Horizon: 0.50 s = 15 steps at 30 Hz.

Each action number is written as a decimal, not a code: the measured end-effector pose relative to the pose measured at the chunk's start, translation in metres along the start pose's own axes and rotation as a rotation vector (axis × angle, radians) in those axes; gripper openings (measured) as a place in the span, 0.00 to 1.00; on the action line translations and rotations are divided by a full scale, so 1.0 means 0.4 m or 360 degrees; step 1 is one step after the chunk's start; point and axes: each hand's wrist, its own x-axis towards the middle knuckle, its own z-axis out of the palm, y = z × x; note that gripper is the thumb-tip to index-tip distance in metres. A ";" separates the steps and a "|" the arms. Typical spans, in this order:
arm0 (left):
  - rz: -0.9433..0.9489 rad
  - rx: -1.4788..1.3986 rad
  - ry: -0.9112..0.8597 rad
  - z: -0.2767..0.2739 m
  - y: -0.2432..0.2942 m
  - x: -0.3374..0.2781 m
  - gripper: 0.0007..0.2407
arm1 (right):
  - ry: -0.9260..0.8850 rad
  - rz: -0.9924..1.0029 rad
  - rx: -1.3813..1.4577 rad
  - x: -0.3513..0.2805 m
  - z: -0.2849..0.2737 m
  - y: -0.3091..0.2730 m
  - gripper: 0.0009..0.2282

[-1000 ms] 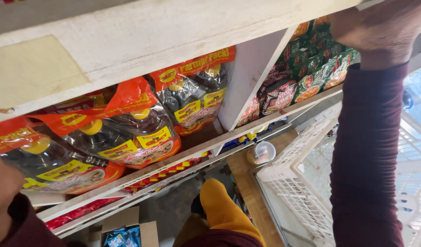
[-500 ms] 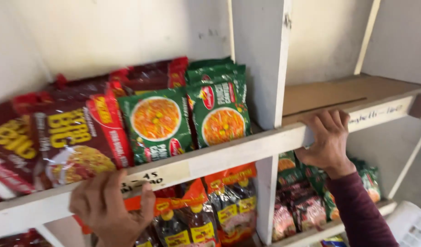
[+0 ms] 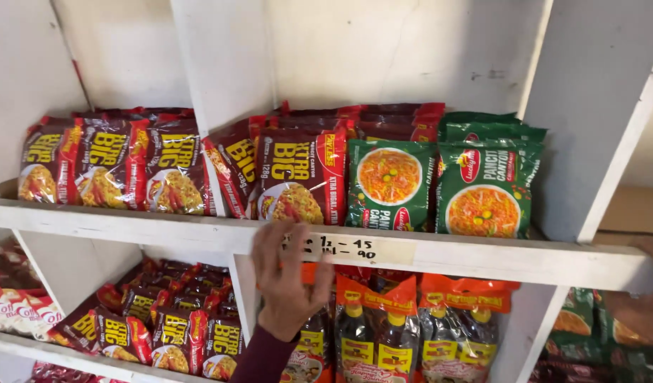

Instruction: Organizing and stocking various packaged grocery items like instant noodles and coffee creamer on shelves.

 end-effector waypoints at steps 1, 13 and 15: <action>-0.0005 0.0064 0.0096 -0.011 -0.019 0.007 0.19 | -0.0112 0.0094 0.0028 0.015 0.002 -0.005 0.15; -0.0166 0.0341 -0.0135 -0.039 -0.172 0.026 0.23 | 0.0294 -0.0254 -0.0648 0.017 -0.100 -0.203 0.30; -0.0159 0.0116 -0.0305 0.042 -0.143 0.003 0.21 | 0.0309 -0.0256 -0.0924 0.009 -0.148 -0.233 0.32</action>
